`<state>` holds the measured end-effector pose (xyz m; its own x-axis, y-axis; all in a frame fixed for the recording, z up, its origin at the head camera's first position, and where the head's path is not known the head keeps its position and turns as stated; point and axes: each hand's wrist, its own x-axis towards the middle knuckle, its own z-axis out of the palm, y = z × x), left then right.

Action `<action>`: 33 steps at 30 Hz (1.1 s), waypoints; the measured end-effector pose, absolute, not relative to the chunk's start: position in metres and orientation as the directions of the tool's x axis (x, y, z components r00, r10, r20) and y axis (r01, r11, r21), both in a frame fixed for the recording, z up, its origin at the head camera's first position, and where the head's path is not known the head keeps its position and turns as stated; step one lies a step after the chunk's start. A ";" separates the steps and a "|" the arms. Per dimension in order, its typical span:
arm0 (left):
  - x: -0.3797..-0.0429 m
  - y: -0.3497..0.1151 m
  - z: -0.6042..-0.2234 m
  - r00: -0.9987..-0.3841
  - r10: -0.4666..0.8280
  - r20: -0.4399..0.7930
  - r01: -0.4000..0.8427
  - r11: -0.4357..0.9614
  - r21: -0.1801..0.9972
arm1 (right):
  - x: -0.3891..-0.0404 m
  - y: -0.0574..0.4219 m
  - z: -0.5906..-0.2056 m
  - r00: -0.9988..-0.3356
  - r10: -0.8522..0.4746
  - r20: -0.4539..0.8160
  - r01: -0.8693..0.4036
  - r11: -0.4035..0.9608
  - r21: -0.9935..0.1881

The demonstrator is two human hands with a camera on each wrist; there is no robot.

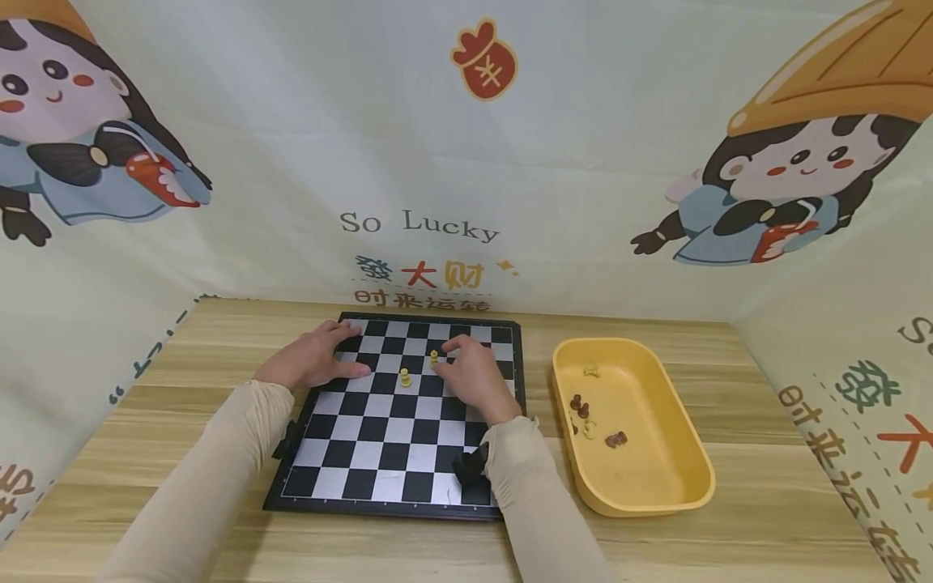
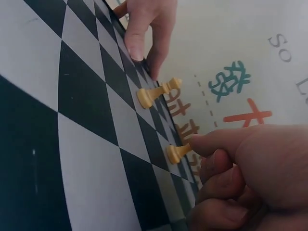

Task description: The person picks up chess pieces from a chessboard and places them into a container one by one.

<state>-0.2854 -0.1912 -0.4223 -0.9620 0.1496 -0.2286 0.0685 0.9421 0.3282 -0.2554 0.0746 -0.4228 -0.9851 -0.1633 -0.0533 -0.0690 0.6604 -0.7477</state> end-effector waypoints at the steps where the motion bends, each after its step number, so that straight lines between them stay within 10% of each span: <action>1: -0.285 -0.191 -0.422 -0.962 0.150 -0.229 0.068 0.942 0.328 | -0.257 0.073 -0.424 -0.985 -0.161 -0.055 -0.066 0.659 -0.749; 33: -0.281 -0.190 -0.415 -0.957 0.136 -0.255 0.035 0.931 0.362 | -0.267 0.062 -0.445 -0.995 -0.082 -0.051 -0.016 0.658 -0.752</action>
